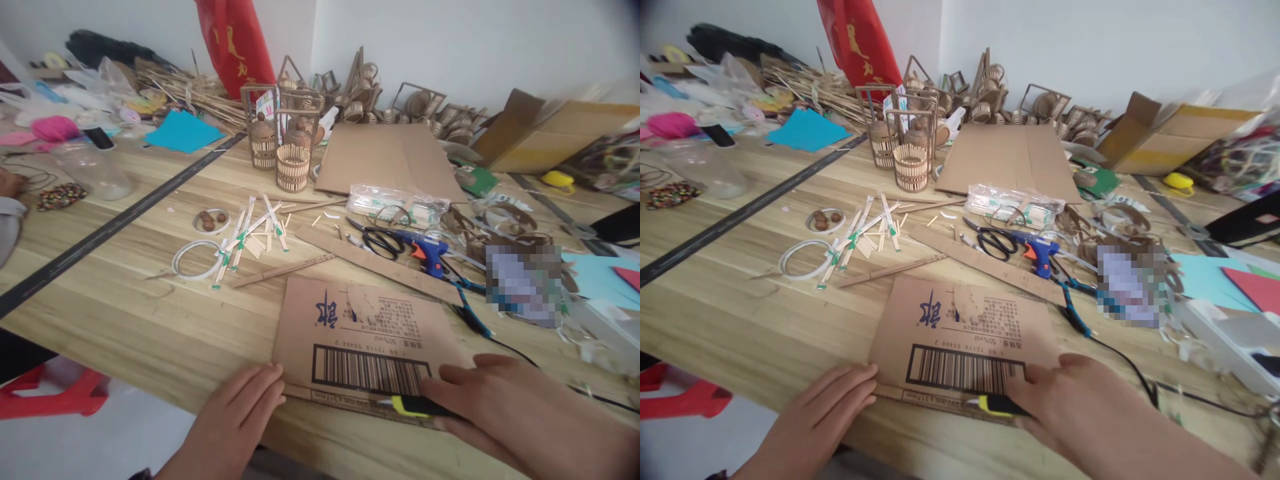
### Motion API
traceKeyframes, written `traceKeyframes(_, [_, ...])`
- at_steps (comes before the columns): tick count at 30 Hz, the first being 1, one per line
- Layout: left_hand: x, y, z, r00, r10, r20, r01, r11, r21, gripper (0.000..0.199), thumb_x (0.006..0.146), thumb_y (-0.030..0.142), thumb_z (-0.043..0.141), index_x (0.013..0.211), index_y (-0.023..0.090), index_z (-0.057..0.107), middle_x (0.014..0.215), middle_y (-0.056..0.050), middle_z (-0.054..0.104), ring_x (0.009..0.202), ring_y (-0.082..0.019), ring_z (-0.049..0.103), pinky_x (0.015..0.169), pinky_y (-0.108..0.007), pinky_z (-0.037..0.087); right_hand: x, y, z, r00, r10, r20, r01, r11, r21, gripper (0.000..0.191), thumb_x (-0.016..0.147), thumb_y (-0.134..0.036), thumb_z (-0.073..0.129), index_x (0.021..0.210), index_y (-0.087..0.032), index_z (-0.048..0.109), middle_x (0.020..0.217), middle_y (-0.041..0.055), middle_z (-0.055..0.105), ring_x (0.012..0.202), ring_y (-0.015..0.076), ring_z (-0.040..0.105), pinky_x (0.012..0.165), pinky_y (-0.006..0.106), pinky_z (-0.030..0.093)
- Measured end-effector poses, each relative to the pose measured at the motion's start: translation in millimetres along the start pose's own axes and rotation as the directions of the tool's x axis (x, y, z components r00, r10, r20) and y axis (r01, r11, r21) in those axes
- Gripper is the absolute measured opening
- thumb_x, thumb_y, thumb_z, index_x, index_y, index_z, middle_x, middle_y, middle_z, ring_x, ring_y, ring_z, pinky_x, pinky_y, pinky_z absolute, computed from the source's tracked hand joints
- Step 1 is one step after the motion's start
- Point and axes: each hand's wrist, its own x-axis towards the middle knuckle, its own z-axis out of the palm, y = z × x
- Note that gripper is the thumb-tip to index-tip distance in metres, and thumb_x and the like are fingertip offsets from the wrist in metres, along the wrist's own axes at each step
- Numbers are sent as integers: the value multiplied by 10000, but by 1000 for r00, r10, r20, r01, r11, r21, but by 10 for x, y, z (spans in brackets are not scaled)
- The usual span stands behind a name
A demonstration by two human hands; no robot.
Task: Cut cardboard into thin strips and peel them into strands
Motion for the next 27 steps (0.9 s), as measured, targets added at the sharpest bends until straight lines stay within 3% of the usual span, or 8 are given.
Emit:
traceKeyframes(3, [-39, -33, 9, 1000, 9, 13, -8, 999, -37, 329, 1027, 111, 357, 1052, 146, 683, 1075, -55, 723, 1012, -156, 629, 920, -254, 520, -103, 122, -83, 998, -27, 56, 19, 990, 137, 67, 901, -285, 602, 928, -302, 661, 746, -41, 741, 576, 187, 695, 533, 302, 462])
traceKeyframes(5, [-57, -62, 2, 999, 18, 38, -15, 998, -67, 322, 1018, 97, 363, 1060, 158, 677, 1095, -54, 717, 1020, -158, 627, 915, -261, 527, -73, 99, -133, 1000, 14, 19, -18, 980, 196, 133, 944, -297, 538, 984, -293, 665, 801, -14, 753, 640, 196, 708, 570, 312, 479])
traceKeyframes(10, [-63, -132, -25, 997, 32, 66, -26, 995, -94, 302, 1032, 121, 364, 1033, 145, 665, 1094, -72, 709, 1015, -154, 633, 904, -257, 540, 300, -236, -105, 997, 28, 72, -47, 957, 287, 92, 936, -274, 577, 972, -264, 662, 882, 9, 741, 789, 210, 712, 654, 305, 496])
traceKeyframes(16, [-86, -176, -22, 994, 14, 108, -5, 997, -80, 274, 1029, 150, 388, 1002, 164, 660, 1135, -74, 694, 1067, -168, 622, 928, -291, 548, 686, -516, -29, 996, -2, 89, -12, 987, 158, 68, 891, -264, 654, 843, -215, 658, 780, 12, 733, 692, 229, 704, 590, 314, 468])
traceKeyframes(20, [-98, -168, -40, 991, 57, 124, -55, 998, -20, 283, 1006, 105, 396, 1076, 166, 663, 1184, -82, 685, 1093, -190, 606, 949, -326, 537, 795, -592, -50, 998, -36, 49, 31, 996, 89, 83, 871, -282, 686, 836, -214, 654, 748, 3, 735, 642, 223, 705, 553, 311, 470])
traceKeyframes(27, [-34, -173, -77, 994, 94, 60, -95, 995, 9, 294, 1030, 153, 387, 980, 175, 676, 1125, -65, 709, 1026, -178, 621, 890, -294, 538, 948, -710, -1, 994, -72, 78, 69, 997, 36, 126, 872, -328, 692, 877, -208, 655, 758, 17, 743, 644, 236, 712, 560, 336, 491])
